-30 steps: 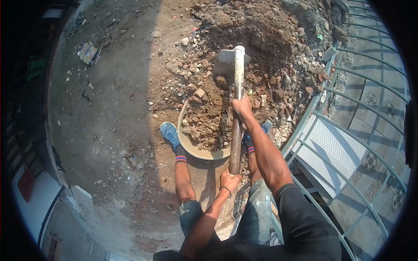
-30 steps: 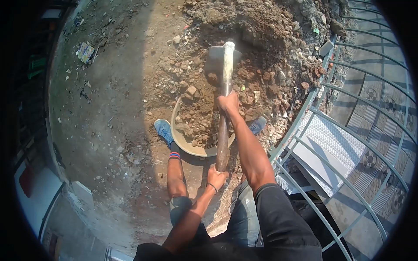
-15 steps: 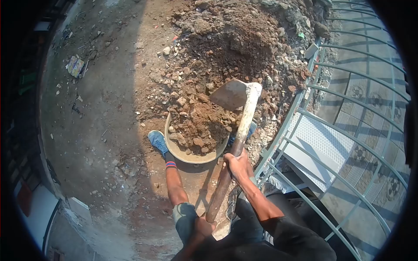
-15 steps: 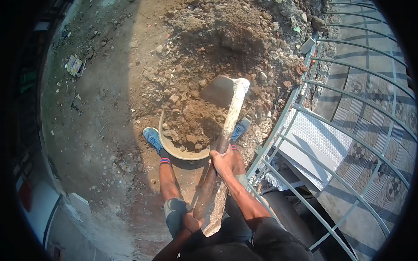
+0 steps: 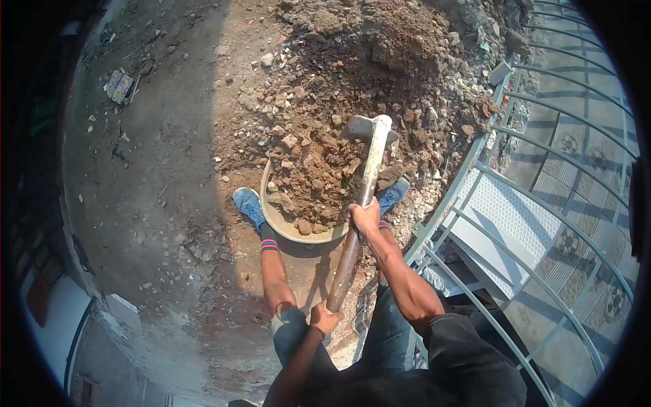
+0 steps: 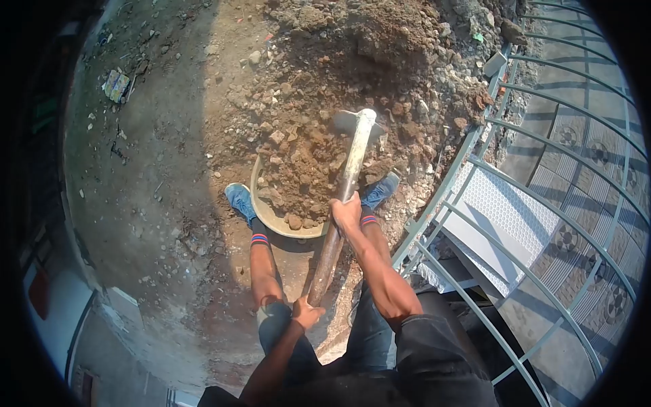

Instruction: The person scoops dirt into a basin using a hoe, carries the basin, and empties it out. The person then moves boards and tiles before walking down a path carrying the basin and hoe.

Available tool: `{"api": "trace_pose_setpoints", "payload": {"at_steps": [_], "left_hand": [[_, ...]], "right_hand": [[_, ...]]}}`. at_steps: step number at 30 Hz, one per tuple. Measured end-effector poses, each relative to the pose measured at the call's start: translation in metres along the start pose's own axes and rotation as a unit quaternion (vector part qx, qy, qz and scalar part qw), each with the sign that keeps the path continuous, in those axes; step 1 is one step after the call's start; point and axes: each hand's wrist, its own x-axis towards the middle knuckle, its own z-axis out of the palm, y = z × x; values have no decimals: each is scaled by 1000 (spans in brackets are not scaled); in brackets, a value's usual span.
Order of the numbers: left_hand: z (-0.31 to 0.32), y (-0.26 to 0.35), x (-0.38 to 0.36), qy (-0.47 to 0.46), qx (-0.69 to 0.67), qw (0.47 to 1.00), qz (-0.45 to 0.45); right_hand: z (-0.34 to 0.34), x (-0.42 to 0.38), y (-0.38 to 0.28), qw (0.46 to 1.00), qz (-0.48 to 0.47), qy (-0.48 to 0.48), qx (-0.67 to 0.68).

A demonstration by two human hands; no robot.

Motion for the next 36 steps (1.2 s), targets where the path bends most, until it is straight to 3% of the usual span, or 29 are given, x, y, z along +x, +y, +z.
{"api": "trace_pose_setpoints", "payload": {"at_steps": [2, 3, 6, 9, 11, 13, 14, 16, 18, 20, 22, 24, 26, 29, 31, 33, 35, 36], "left_hand": [[-26, 16, -62, 50, 68, 996, 28], [-39, 21, -94, 81, 87, 991, 56], [-60, -5, -150, 122, 109, 982, 94], [-70, -8, -149, 160, 133, 973, 100], [-86, 3, -134, 207, 144, 959, 126], [-115, 50, -115, 255, 105, 950, 147], [-135, 87, -117, 275, 74, 950, 131], [-179, 141, -128, 267, 14, 954, 138], [-228, 173, -135, 301, 120, 931, 168], [-280, 200, -136, 258, 99, 955, 106], [-328, 240, -135, 232, 82, 967, 64], [-369, 272, -130, 202, 93, 973, 67], [-393, 312, -148, 193, 89, 974, 73], [-414, 353, -150, 183, 18, 969, 166], [-417, 377, -157, 254, -18, 938, 236], [-420, 387, -161, 278, -20, 922, 268], [-415, 391, -161, 405, -49, 859, 309], [-416, 388, -157, 402, -41, 860, 313]], "right_hand": [[8, -46, 13, 999, -37, -4, 18], [1, -86, -16, 989, 57, -48, 127], [5, -143, -7, 982, 63, -54, 169], [12, -165, -44, 982, 18, -53, 178], [24, -149, -80, 966, 24, -114, 231], [43, -120, -121, 962, -48, -139, 231], [49, -110, -150, 947, -48, -210, 238], [58, -94, -193, 946, -122, -270, 135], [51, -101, -202, 940, -75, -288, 165], [42, -89, -160, 944, -166, -273, 85], [19, -78, -85, 948, -190, -220, -131], [-21, -93, -14, 920, -159, -218, -286], [-70, -132, 26, 906, -151, -185, -348], [-124, -183, 77, 937, -80, -121, -319], [-136, -201, 104, 975, -70, -8, -212], [-136, -209, 118, 992, -48, 25, -114], [-130, -209, 120, 996, -56, 36, -51], [-124, -207, 123, 997, -63, 35, -33]]}}
